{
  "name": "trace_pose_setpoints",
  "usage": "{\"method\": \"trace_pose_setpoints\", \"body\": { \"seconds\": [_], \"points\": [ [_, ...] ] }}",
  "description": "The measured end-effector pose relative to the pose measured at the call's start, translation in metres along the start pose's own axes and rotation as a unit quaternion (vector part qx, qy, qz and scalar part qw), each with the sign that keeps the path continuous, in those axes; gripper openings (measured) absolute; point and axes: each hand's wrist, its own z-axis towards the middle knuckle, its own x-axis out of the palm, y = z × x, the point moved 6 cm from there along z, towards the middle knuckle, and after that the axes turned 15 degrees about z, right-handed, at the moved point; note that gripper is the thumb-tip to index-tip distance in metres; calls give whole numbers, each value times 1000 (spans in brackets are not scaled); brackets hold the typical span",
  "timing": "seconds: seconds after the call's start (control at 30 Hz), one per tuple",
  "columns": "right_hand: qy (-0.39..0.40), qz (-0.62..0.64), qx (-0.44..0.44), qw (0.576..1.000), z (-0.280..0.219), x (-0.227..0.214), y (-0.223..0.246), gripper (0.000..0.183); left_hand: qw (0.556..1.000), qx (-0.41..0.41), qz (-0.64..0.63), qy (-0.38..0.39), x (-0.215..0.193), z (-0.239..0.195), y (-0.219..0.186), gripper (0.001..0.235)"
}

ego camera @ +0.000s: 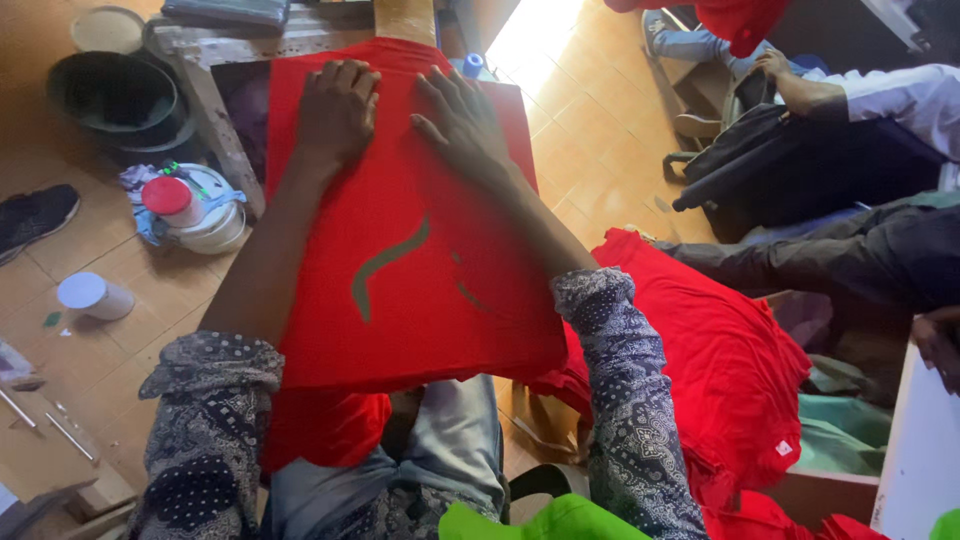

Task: The person repeatedly places red t-shirts onto a screen printing frame, smooths the fabric with both hands, and removes the shirts after a brief press. The process is repeated multiple times with the same shirt or different shirts from a nearby stack.

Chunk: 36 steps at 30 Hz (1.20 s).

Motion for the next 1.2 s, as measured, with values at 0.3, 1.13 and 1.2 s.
{"method": "trace_pose_setpoints", "body": {
  "seconds": [0.3, 1.13, 1.2],
  "points": [
    [-12, -9, -31, 999, -1, 1, 1, 69, 990, -24, -58, 129, -2, -11, -5, 46],
    [-30, -14, -11, 999, 11, 26, -28, 61, 985, -35, -39, 164, -8, -17, -2, 39],
    [-42, -16, -31, 999, 15, 32, -37, 65, 986, -21, -19, 161, -2, -17, -6, 39]
  ]
}}
